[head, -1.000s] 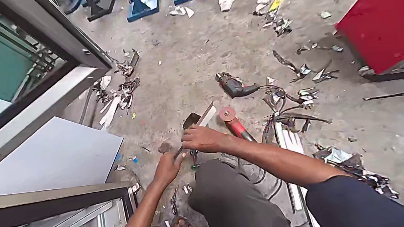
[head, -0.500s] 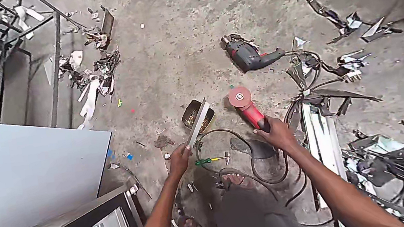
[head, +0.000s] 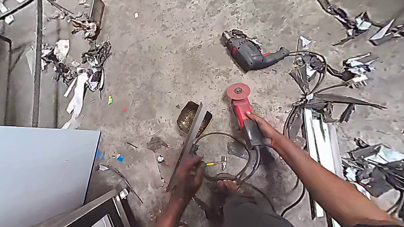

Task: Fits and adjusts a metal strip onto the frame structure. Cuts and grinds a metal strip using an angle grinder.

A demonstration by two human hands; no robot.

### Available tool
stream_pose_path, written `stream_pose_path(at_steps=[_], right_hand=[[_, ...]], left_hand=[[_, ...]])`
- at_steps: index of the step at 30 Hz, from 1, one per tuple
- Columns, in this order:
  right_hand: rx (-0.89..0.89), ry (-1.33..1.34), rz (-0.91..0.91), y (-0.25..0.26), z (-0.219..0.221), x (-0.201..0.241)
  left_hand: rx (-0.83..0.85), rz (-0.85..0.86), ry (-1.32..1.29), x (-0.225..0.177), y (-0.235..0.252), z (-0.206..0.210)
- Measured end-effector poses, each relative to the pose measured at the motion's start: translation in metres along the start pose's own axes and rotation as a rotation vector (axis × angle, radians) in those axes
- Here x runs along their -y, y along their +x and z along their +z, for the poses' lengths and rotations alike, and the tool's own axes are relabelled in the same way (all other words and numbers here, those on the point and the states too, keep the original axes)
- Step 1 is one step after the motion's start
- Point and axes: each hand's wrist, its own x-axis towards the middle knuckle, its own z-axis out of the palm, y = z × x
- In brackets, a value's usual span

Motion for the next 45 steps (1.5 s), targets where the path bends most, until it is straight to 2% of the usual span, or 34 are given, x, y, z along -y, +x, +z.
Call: stream_pose_path(at_steps=[2, 4, 5, 7, 9, 11, 12, 14, 17, 20, 25, 29, 31, 32, 33, 34, 36, 37, 38, 39, 41, 43, 45], right_hand=[[0.128, 0.366, 0.015, 0.012, 0.018, 0.002], [0.142, 0.532, 0.012, 0.023, 0.030, 0.004], [0.095, 0.503, -0.004, 0.023, 0.034, 0.004], [-0.007, 0.258, -0.117, 0.007, 0.040, 0.000], [-0.020, 0.011, -0.259, -0.020, 0.041, -0.012], [0.010, 0.035, -0.345, -0.055, 0.048, -0.023], [0.043, 0.115, -0.355, -0.070, 0.054, -0.027], [0.125, 0.260, -0.361, -0.087, 0.065, -0.035], [0.308, 0.354, -0.397, -0.091, 0.064, -0.050], [0.396, 0.436, -0.391, -0.093, 0.065, -0.055], [0.304, 0.444, -0.353, -0.102, 0.077, -0.047], [0.235, 0.420, -0.319, -0.104, 0.078, -0.039], [0.249, 0.423, -0.317, -0.102, 0.077, -0.037], [0.261, 0.417, -0.334, -0.101, 0.075, -0.038], [0.268, 0.407, -0.361, -0.099, 0.072, -0.039], [0.263, 0.389, -0.396, -0.095, 0.068, -0.041], [0.185, 0.312, -0.436, -0.092, 0.060, -0.036], [0.136, 0.266, -0.447, -0.094, 0.057, -0.032], [0.101, 0.214, -0.458, -0.096, 0.052, -0.030], [0.078, 0.164, -0.476, -0.097, 0.048, -0.028], [0.050, 0.077, -0.503, -0.098, 0.043, -0.024], [0.037, 0.007, -0.503, -0.100, 0.038, -0.022], [0.026, -0.054, -0.500, -0.102, 0.037, -0.020]], left_hand=[[0.093, -0.038, -0.168, -0.026, 0.013, 0.028], [0.114, -0.147, -0.220, -0.040, 0.021, 0.054], [0.106, -0.216, -0.204, -0.045, 0.024, 0.063], [0.167, -0.404, -0.109, -0.049, 0.032, 0.074], [0.366, -0.621, -0.069, -0.048, 0.038, 0.078], [0.545, -0.759, -0.253, -0.045, 0.033, 0.089], [0.571, -0.783, -0.379, -0.045, 0.027, 0.098], [0.489, -0.746, -0.513, -0.056, 0.017, 0.108], [0.354, -0.689, -0.507, -0.069, 0.004, 0.107], [0.327, -0.663, -0.454, -0.071, 0.003, 0.101], [0.375, -0.697, -0.174, -0.077, 0.003, 0.102], [0.389, -0.711, -0.154, -0.084, 0.005, 0.105], [0.479, -0.731, -0.114, -0.084, 0.011, 0.100], [0.522, -0.712, -0.076, -0.083, 0.014, 0.093], [0.497, -0.654, -0.017, -0.080, 0.015, 0.084], [0.372, -0.559, 0.043, -0.074, 0.014, 0.072], [0.003, -0.327, 0.212, -0.049, 0.015, 0.045], [-0.124, -0.274, 0.334, -0.030, 0.021, 0.031], [-0.168, -0.298, 0.434, -0.014, 0.029, 0.018], [-0.125, -0.382, 0.480, 0.001, 0.036, 0.006], [0.090, -0.544, 0.473, 0.027, 0.052, -0.011], [0.245, -0.563, 0.361, 0.046, 0.061, -0.016], [0.318, -0.506, 0.255, 0.055, 0.065, -0.019]])
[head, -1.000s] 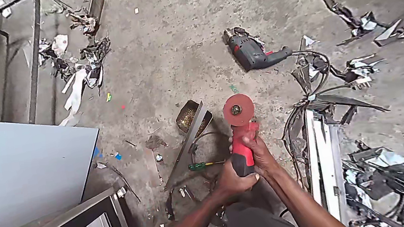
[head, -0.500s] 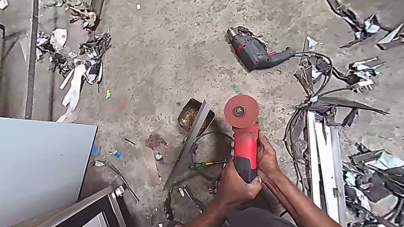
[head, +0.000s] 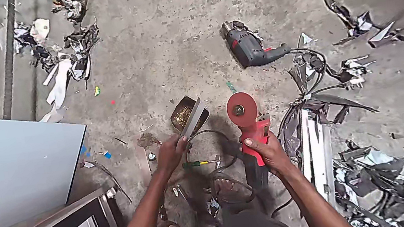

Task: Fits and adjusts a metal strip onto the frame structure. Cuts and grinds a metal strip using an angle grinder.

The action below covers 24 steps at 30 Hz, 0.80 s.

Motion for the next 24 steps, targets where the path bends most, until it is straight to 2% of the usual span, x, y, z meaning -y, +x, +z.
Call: stream_pose_path(at_steps=[4, 13, 24], right_hand=[[-0.043, -0.212, 0.020, 0.002, 0.003, 0.007], [-0.039, -0.628, 0.105, 0.024, 0.003, 0.010], [0.001, -0.706, 0.085, 0.034, 0.004, 0.011]], left_hand=[[-0.019, 0.032, 0.030, -0.010, 0.001, 0.000], [0.037, -0.120, 0.000, -0.029, -0.002, 0.005], [0.069, -0.146, -0.089, -0.028, -0.001, 0.002]])
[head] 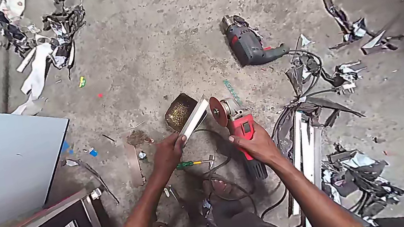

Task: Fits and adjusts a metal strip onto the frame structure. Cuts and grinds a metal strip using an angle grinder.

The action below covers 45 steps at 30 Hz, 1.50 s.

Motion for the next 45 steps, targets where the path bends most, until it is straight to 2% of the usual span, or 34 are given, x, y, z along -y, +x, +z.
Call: stream_pose_path(at_steps=[27, 40, 45], right_hand=[[0.002, -0.031, -0.029, 0.005, 0.001, 0.004], [-0.026, -0.072, -0.007, 0.010, 0.003, 0.014], [-0.026, -0.092, -0.014, 0.013, 0.003, 0.016]], left_hand=[[0.024, 0.011, -0.095, 0.002, 0.001, 0.000], [0.084, -0.046, -0.159, 0.000, 0.001, -0.003], [0.103, -0.015, -0.217, 0.003, 0.003, -0.003]])
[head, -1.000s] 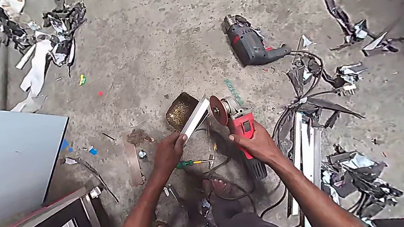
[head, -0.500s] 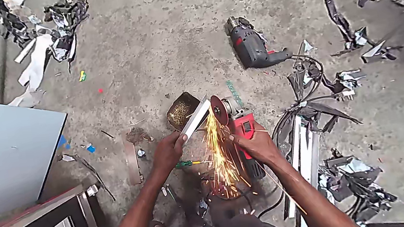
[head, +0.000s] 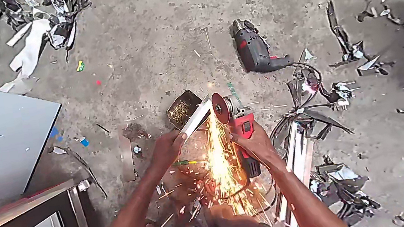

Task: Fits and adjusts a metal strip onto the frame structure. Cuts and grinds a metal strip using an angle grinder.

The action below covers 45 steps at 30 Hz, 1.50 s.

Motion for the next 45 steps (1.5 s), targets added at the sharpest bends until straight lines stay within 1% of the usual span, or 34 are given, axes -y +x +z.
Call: stream_pose_path(at_steps=[2, 7, 14, 19, 23, 27, 30, 38, 40, 41, 45], right_hand=[[-0.005, 0.010, -0.010, 0.001, 0.000, 0.001], [-0.013, -0.063, -0.009, 0.003, -0.001, 0.002], [0.002, -0.048, 0.003, 0.008, -0.001, 0.006], [-0.008, -0.067, -0.015, 0.010, -0.001, 0.005], [0.001, -0.033, -0.017, 0.011, -0.001, 0.005], [0.003, -0.041, 0.004, 0.011, 0.001, 0.005], [0.002, -0.036, -0.030, 0.012, 0.002, 0.002], [0.022, -0.048, -0.029, 0.014, 0.003, -0.006], [0.032, 0.044, -0.029, 0.013, 0.003, -0.010], [0.039, 0.130, -0.021, 0.011, 0.003, -0.012], [0.117, 0.638, 0.031, 0.000, 0.001, -0.021]], left_hand=[[0.004, -0.012, 0.001, -0.002, 0.000, 0.000], [0.017, -0.049, -0.012, -0.004, 0.001, -0.001], [0.025, -0.065, -0.037, -0.006, 0.000, -0.001], [0.033, -0.067, -0.106, -0.002, 0.000, 0.000], [0.042, -0.104, -0.104, -0.008, -0.002, 0.000], [0.042, -0.089, -0.151, -0.007, -0.002, -0.001], [0.051, -0.082, -0.124, -0.007, -0.002, -0.002], [0.062, -0.058, -0.089, -0.005, -0.001, -0.003], [0.078, -0.066, -0.088, -0.006, 0.000, -0.004], [0.086, -0.063, -0.071, -0.007, 0.000, -0.004], [0.141, -0.055, -0.005, -0.006, -0.001, -0.004]])
